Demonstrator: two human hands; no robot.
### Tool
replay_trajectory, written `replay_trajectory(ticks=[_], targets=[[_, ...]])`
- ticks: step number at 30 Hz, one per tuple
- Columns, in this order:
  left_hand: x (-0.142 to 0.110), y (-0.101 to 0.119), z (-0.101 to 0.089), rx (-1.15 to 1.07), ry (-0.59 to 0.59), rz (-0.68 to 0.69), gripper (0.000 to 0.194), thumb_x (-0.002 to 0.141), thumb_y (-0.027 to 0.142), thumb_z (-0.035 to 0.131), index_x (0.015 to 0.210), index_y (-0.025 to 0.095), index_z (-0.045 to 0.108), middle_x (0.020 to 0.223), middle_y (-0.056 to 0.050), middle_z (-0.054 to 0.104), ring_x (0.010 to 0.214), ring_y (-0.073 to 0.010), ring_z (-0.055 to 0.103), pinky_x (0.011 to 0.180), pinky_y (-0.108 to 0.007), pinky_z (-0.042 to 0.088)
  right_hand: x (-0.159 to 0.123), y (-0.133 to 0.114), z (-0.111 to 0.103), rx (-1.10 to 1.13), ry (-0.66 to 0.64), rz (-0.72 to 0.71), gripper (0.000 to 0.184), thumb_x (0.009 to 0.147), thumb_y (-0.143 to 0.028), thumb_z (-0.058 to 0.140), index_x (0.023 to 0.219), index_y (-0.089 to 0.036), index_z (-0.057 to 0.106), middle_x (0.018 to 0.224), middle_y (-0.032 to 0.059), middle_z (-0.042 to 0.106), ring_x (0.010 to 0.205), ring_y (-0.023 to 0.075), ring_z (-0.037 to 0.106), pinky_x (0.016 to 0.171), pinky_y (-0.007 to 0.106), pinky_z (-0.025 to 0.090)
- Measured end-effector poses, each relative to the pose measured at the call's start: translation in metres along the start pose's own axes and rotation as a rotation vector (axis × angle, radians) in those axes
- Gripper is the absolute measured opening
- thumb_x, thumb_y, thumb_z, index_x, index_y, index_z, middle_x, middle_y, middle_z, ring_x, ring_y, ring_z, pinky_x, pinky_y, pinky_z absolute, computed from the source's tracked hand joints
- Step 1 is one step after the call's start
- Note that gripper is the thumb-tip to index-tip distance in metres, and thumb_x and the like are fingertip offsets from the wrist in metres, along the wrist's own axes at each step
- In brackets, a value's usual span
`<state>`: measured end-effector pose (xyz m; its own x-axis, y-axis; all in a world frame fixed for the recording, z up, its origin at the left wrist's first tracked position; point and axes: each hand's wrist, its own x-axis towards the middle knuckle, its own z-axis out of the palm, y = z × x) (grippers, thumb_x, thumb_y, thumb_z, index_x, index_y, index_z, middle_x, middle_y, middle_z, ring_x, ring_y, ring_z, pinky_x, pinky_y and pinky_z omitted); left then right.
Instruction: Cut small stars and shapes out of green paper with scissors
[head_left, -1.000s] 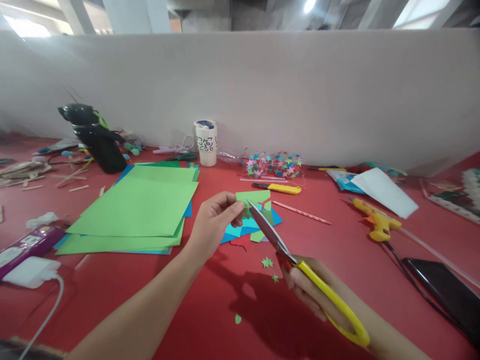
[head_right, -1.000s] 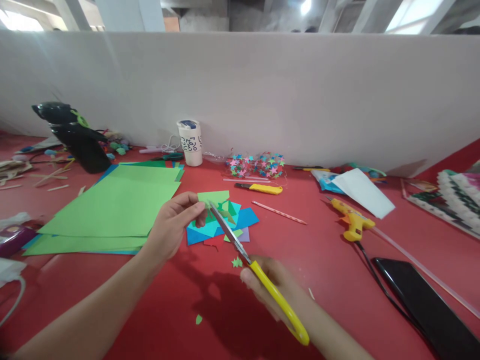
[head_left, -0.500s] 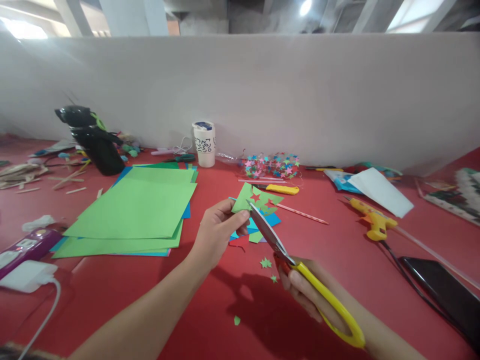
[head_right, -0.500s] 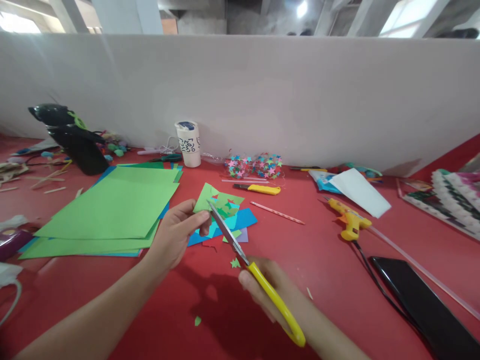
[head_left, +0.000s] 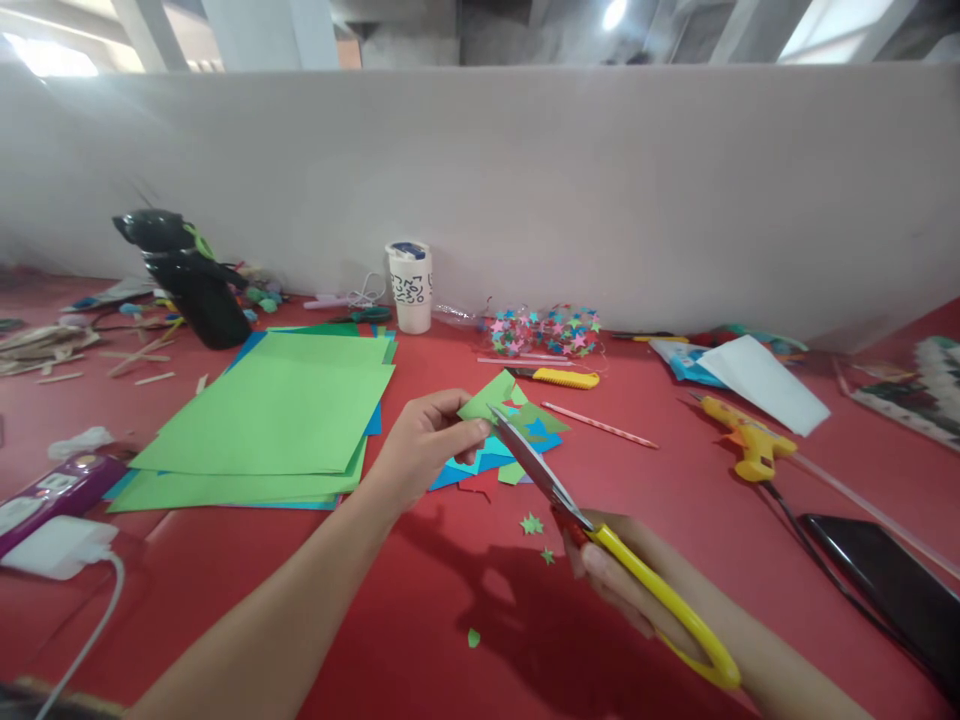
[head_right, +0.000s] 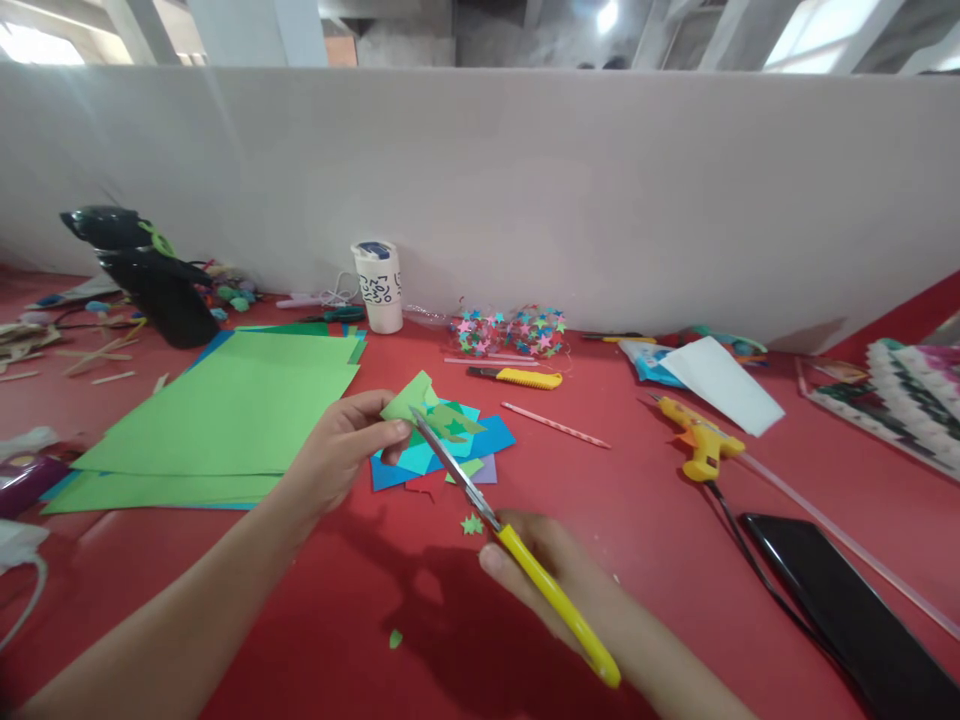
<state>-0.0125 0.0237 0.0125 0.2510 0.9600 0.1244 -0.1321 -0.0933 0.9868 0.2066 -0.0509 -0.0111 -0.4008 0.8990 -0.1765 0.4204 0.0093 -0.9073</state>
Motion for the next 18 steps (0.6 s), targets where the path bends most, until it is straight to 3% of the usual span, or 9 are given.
replay_trajectory(ticks=[5,18], targets=[[0.002,0.000,-0.002,0.004,-0.030,-0.015,0.008,0.068,0.021,0.063,0.063,0.015,0.060,0.051,0.006,0.049,0.046,-0.0053,0.043,0.048,-0.020,0.034,0.001,-0.001,0.001,0.004,0.016,0.027,0.057,0.076,-0.078,0.037,0.067,-0.022,0.043,0.047,-0.0089,0.035,0.035,0.0075,0.027,0.035,0.022,0.022],[-0.001,-0.003,0.006,-0.069,0.060,-0.050,0.011,0.067,0.021,0.064,0.060,0.016,0.057,0.049,0.006,0.049,0.044,-0.0050,0.043,0.045,-0.019,0.032,-0.003,-0.007,0.014,0.005,0.116,0.080,0.053,0.079,-0.075,0.036,0.067,-0.024,0.040,0.044,-0.0101,0.033,0.034,0.0079,0.026,0.034,0.022,0.021]])
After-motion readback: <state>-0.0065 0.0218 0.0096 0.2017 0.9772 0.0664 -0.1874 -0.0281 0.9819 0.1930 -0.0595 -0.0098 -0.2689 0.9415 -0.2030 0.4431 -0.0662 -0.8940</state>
